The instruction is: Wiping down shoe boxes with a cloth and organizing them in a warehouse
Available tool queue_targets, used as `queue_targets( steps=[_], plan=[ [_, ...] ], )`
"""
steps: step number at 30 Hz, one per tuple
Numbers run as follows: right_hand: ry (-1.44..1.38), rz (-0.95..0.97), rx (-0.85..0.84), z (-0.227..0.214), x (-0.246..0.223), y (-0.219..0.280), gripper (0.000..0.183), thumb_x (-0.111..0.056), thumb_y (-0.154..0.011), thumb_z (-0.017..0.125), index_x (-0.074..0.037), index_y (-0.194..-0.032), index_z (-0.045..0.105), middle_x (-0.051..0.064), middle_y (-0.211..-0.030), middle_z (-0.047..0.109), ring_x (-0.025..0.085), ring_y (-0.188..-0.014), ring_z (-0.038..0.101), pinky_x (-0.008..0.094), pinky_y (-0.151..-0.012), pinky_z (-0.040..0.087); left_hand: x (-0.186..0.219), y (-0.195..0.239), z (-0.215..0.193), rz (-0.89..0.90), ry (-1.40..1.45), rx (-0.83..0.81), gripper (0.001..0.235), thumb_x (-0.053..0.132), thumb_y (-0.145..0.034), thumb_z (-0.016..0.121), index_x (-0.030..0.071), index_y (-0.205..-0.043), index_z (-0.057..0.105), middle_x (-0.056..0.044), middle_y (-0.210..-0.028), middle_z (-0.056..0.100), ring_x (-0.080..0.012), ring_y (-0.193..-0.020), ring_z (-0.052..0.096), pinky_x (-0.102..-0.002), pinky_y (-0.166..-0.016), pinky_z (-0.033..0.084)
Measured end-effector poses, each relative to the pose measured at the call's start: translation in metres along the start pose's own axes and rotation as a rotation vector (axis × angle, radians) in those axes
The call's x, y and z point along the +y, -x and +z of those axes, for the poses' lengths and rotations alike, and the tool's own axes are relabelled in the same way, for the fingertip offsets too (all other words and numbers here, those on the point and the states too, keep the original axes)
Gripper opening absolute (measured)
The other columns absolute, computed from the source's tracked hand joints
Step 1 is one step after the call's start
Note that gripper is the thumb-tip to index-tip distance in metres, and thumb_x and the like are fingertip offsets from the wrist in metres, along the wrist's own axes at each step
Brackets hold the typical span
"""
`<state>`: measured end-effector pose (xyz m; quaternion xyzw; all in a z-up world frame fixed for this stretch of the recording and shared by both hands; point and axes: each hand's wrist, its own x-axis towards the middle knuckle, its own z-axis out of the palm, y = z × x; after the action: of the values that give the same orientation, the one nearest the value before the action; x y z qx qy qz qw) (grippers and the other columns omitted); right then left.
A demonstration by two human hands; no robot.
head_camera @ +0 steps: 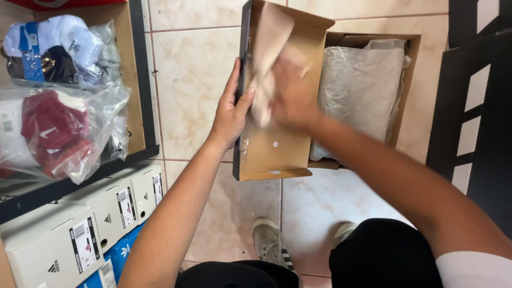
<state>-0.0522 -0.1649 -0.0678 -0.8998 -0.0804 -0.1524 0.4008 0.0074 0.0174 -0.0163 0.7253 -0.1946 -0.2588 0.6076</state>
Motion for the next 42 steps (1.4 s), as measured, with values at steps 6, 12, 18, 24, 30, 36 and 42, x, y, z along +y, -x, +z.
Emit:
queue_targets(
  steps=[6, 12, 18, 24, 30, 36, 42],
  plan=[
    [0.115, -0.087, -0.188, -0.001, 0.03, 0.094, 0.058, -0.029, -0.093, 0.062, 0.005, -0.139, 0.05, 0.027, -0.142, 0.053, 0.043, -0.136, 0.05, 0.05, -0.11, 0.043, -0.013, 0.0, -0.011, -0.006, -0.054, -0.039, 0.066, 0.022, -0.106, 0.05, 0.013, -0.163, 0.017, -0.015, -0.172, 0.022, -0.0291, -0.159, 0.025, -0.04, -0.127, 0.026],
    [0.333, 0.144, 0.154, 0.023, 0.076, 0.013, 0.056, -0.021, -0.11, 0.055, 0.002, -0.155, 0.032, 0.032, -0.148, 0.05, 0.048, -0.129, 0.059, 0.051, -0.103, 0.052, 0.0, 0.007, 0.007, 0.08, -0.074, -0.012, 0.068, 0.011, -0.103, 0.05, 0.01, -0.163, 0.017, -0.014, -0.172, 0.021, -0.0285, -0.16, 0.024, -0.037, -0.129, 0.025],
    [0.239, -0.342, -0.149, 0.048, -0.025, 0.111, 0.061, -0.051, -0.101, 0.043, -0.01, -0.145, 0.056, 0.018, -0.142, 0.054, 0.047, -0.137, 0.048, 0.056, -0.114, 0.035, -0.027, 0.003, -0.001, 0.12, 0.043, 0.001, 0.065, 0.012, -0.11, 0.052, 0.025, -0.167, 0.025, -0.002, -0.171, 0.028, -0.009, -0.132, 0.049, -0.034, -0.118, 0.044],
    [0.263, -0.142, -0.069, 0.014, 0.073, 0.062, 0.066, -0.037, -0.1, 0.053, 0.004, -0.151, 0.047, 0.032, -0.142, 0.053, 0.055, -0.134, 0.047, 0.058, -0.112, 0.037, -0.043, 0.008, -0.001, 0.103, 0.05, 0.003, 0.067, 0.006, -0.108, 0.049, 0.017, -0.168, 0.021, -0.009, -0.174, 0.018, -0.0216, -0.159, 0.018, -0.042, -0.133, 0.015],
    [0.136, -0.144, 0.051, 0.016, 0.076, 0.029, 0.064, -0.034, -0.103, 0.05, 0.007, -0.151, 0.042, 0.032, -0.145, 0.047, 0.053, -0.135, 0.044, 0.057, -0.114, 0.035, -0.022, 0.006, 0.01, 0.11, 0.047, 0.011, 0.065, 0.01, -0.111, 0.048, 0.016, -0.168, 0.017, -0.011, -0.174, 0.016, -0.0219, -0.159, 0.017, -0.043, -0.134, 0.015],
    [-1.002, 0.537, -0.411, -0.019, 0.012, 0.172, 0.027, -0.019, -0.095, 0.068, -0.002, -0.116, 0.075, 0.012, -0.102, 0.078, 0.025, -0.095, 0.073, 0.045, -0.082, 0.058, -0.024, -0.001, -0.003, 0.126, 0.025, -0.072, 0.065, 0.014, -0.112, 0.046, 0.016, -0.168, 0.013, -0.013, -0.173, 0.013, -0.0245, -0.158, 0.016, -0.047, -0.131, 0.016],
    [-1.035, 1.349, -0.068, -0.174, 0.007, 0.222, 0.065, -0.045, -0.098, 0.045, 0.007, -0.132, 0.066, 0.026, -0.122, 0.072, 0.034, -0.111, 0.067, 0.05, -0.099, 0.049, 0.021, -0.018, 0.022, 0.089, 0.005, -0.165, 0.074, 0.035, -0.103, 0.059, 0.023, -0.163, 0.019, -0.011, -0.132, 0.056, -0.0211, -0.101, 0.059, -0.032, -0.078, 0.06]
  ],
)
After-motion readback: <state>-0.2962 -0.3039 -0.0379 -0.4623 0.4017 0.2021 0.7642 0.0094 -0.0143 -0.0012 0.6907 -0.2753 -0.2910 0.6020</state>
